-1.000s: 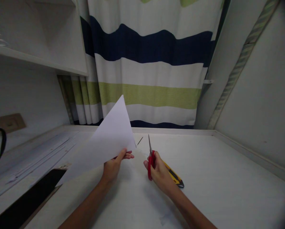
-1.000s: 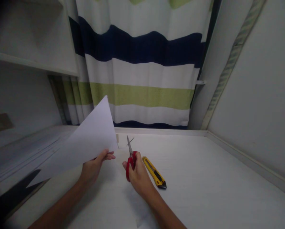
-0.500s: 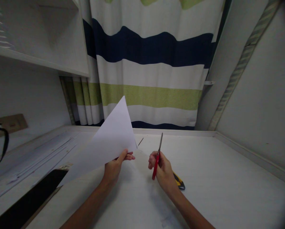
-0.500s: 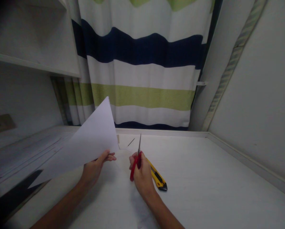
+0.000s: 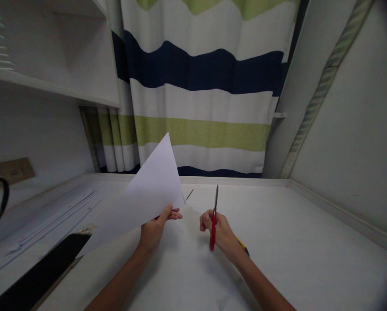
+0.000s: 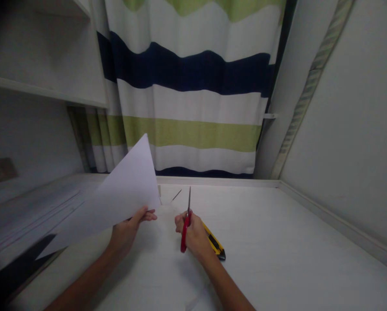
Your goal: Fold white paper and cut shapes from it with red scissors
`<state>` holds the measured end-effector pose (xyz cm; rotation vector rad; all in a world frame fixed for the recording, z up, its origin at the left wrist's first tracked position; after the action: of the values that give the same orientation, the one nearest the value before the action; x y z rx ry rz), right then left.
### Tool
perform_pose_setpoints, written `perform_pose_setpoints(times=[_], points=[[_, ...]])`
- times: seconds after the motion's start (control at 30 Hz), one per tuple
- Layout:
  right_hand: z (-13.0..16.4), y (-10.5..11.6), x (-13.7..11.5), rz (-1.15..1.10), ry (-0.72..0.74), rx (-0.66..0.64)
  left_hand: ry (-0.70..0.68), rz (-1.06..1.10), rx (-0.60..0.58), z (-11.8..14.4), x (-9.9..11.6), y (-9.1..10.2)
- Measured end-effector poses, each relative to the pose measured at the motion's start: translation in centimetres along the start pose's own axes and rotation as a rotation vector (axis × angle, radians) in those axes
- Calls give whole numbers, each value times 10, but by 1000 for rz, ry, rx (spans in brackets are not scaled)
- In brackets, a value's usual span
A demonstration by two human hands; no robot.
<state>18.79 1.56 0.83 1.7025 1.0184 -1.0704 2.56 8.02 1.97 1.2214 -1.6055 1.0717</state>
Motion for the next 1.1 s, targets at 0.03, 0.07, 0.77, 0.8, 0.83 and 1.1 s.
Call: perform_pose_setpoints(times=[0.03, 0.07, 0.77, 0.8, 0.83, 1.1], points=[[0, -1, -1, 36, 8, -17, 3, 1, -6, 0, 0, 0], [0, -1, -1, 75, 11, -37, 6, 0, -13, 0, 0, -1], [2, -10, 16, -536, -226, -15, 442, 551, -514, 39, -19, -64], [2, -12, 13, -559, -216, -37, 440, 559, -536, 41, -18, -65], [4, -15, 9, -581, -209, -61, 431, 567, -555, 43, -16, -66], [2, -10, 14, -358, -188, -69, 409, 464, -617, 49, -18, -72]])
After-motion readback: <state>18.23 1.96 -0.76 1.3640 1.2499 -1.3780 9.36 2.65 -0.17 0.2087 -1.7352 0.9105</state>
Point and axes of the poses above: each hand's wrist, its own z-axis away from the middle knuckle, its own y-axis out of the back of the hand, x = y × z, the point moved 9 cm from there along -z, towards the middle knuckle, and after that the axes turned 4 degrees about z, right-handed, at the moved point
